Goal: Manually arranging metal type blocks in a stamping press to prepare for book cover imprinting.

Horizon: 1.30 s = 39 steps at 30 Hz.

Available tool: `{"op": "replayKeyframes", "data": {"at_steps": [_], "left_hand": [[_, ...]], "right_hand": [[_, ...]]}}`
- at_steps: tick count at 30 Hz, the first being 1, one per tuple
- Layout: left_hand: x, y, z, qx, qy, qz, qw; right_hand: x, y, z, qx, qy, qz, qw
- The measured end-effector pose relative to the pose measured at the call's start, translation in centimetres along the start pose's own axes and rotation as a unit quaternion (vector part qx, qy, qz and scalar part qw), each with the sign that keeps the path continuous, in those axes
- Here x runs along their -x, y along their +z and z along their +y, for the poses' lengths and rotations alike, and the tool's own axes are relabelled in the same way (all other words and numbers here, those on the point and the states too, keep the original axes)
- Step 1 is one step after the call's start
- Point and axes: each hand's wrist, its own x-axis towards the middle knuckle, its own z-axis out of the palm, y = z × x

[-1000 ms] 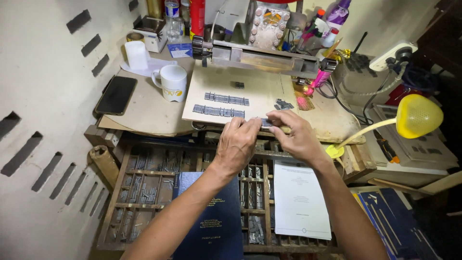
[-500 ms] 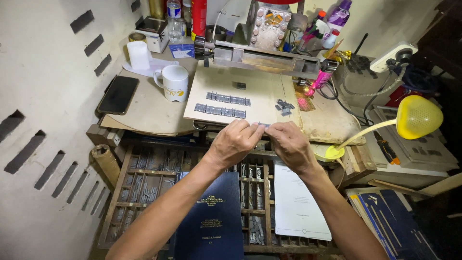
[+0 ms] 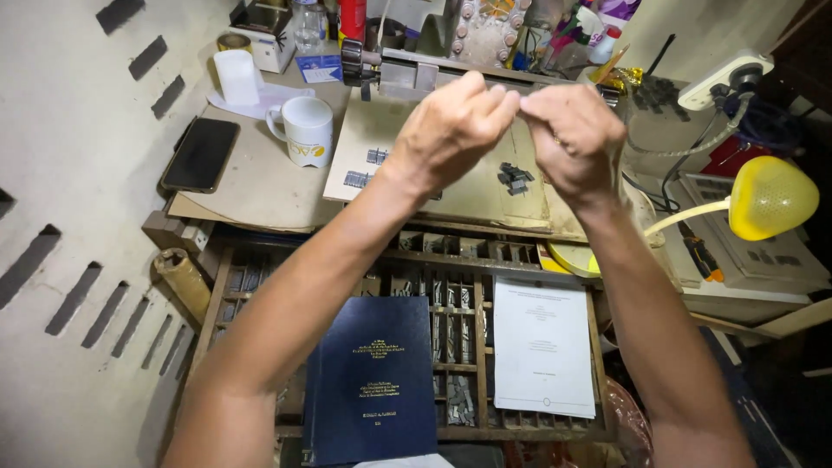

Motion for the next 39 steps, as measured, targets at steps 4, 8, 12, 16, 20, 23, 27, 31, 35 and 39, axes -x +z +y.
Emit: {"op": "replayKeyframes", "data": {"at_steps": [4, 8, 12, 16, 20, 23, 27, 31, 35, 39], "left_hand": [[0.8, 2.7, -1.0, 0.032, -0.015, -0.044, 0.998], [1.1, 2.9, -1.0, 0.056, -0.078, -0.095, 0.991], [0.1, 1.1, -0.4, 0.035, -0.106, -0.148, 0.983], [1.3, 1.9, -0.5, 0.033, -0.14, -0.102, 0.984], [1.5, 1.7, -0.9, 0.033, -0.134, -0.059, 0.989], [1.7, 2.0, -0.8, 0.04, -0.153, -0.063, 0.985], [1.5, 2.1, -0.7, 0.058, -0.167, -0.109, 0.978], [0.8, 0.6, -1.0, 0.072, -0.18, -0.123, 0.973], [1.1, 1.0, -1.1, 0.071, -0.193, -0.105, 0.973], [1.1, 1.7, -0.6, 0.067, -0.187, -0.072, 0.977]], "right_hand": [[-0.2, 1.0, 1.4, -0.068, 0.006, 0.019, 0.998], [1.4, 1.3, 2.0, -0.006, 0.055, -0.067, 0.996], [1.1, 0.9, 0.6, 0.115, 0.048, -0.071, 0.99], [-0.1, -0.5, -1.0, -0.011, 0.116, 0.015, 0.993], [3.1, 0.5, 0.9, 0.003, 0.164, 0.026, 0.986], [3.0, 0.9, 0.3, 0.017, 0.173, 0.023, 0.984], [1.9, 1.0, -0.7, 0.023, 0.177, 0.025, 0.984], [1.5, 0.5, -0.8, 0.025, 0.184, 0.022, 0.982], [1.3, -0.1, -1.1, 0.021, 0.196, 0.018, 0.98], [1.2, -0.4, -1.7, 0.013, 0.2, 0.016, 0.979]]}}
